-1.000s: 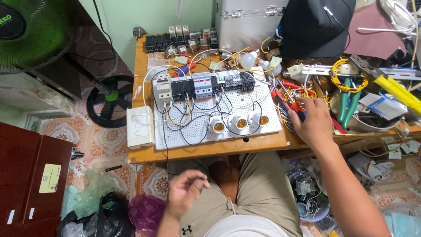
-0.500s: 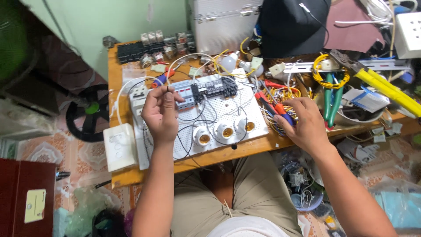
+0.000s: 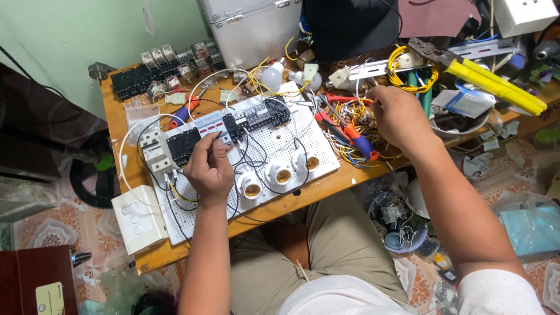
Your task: Installing and securing electrical wiring into a circuit breaker panel using various hand tools.
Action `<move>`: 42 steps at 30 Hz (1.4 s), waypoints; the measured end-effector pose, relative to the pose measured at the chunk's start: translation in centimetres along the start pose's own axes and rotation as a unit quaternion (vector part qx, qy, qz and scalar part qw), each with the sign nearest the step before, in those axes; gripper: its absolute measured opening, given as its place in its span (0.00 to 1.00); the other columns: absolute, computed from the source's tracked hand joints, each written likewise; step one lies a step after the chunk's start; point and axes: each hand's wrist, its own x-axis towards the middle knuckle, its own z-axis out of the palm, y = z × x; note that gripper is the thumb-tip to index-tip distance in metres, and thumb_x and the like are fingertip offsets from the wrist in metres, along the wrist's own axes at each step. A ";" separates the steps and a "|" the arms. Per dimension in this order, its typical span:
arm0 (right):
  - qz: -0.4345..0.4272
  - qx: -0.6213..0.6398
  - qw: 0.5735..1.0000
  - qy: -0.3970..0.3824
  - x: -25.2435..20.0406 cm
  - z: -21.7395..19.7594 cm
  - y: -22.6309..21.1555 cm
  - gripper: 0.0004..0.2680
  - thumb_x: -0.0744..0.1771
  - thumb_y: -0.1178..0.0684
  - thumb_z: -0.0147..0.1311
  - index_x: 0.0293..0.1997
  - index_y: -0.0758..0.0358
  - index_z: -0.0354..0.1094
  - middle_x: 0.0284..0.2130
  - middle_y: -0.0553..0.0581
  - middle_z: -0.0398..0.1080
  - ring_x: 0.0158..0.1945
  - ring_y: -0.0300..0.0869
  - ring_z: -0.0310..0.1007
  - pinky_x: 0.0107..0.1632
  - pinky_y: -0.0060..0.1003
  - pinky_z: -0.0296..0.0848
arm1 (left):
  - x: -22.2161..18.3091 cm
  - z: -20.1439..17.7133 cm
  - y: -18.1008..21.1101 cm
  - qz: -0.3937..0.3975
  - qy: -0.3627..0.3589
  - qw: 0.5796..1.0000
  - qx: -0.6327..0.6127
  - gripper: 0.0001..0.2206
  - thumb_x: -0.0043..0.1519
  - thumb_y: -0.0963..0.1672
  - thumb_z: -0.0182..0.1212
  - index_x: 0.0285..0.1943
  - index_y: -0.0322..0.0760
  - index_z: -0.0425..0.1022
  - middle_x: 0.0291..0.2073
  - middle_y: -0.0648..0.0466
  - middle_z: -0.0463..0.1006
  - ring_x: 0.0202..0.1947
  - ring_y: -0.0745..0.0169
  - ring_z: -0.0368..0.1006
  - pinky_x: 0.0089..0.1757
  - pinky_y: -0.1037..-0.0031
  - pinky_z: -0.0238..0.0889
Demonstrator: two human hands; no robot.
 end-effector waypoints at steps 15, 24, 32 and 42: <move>-0.067 0.080 0.994 0.017 1.7 -4.8 -6.1 0.10 0.68 0.64 0.54 0.51 0.58 0.78 0.41 0.58 0.79 0.40 0.56 0.81 0.41 0.44 0.79 | 0.1 -0.3 -0.5 -0.032 0.020 0.999 -0.030 0.07 0.67 0.43 0.58 0.45 0.39 0.82 0.22 0.50 0.81 0.22 0.51 0.78 0.26 0.69 0.71; -0.193 0.284 0.924 0.167 2.9 -7.0 -14.4 0.04 0.68 0.58 0.61 0.45 0.58 0.80 0.40 0.56 0.77 0.33 0.47 0.78 0.32 0.36 0.78 | -0.2 -0.7 -0.7 -0.044 0.014 0.997 -0.062 0.06 0.65 0.42 0.60 0.43 0.41 0.83 0.21 0.52 0.81 0.19 0.56 0.76 0.25 0.72 0.69; -0.184 0.644 0.739 0.071 7.9 -1.8 -19.0 0.09 0.71 0.65 0.44 0.53 0.75 0.71 0.31 0.64 0.74 0.22 0.37 0.70 0.23 0.30 0.73 | -0.1 -0.8 -0.6 -0.052 0.026 0.995 -0.083 0.06 0.65 0.42 0.60 0.42 0.40 0.83 0.22 0.50 0.81 0.19 0.52 0.76 0.25 0.70 0.69; -0.193 0.431 0.875 0.106 6.4 1.4 -19.1 0.04 0.67 0.59 0.61 0.44 0.66 0.77 0.22 0.58 0.72 0.22 0.41 0.71 0.26 0.33 0.71 | -0.4 -0.1 -1.4 -0.052 0.011 0.995 -0.086 0.05 0.63 0.43 0.62 0.40 0.43 0.84 0.22 0.54 0.82 0.14 0.62 0.68 0.22 0.75 0.64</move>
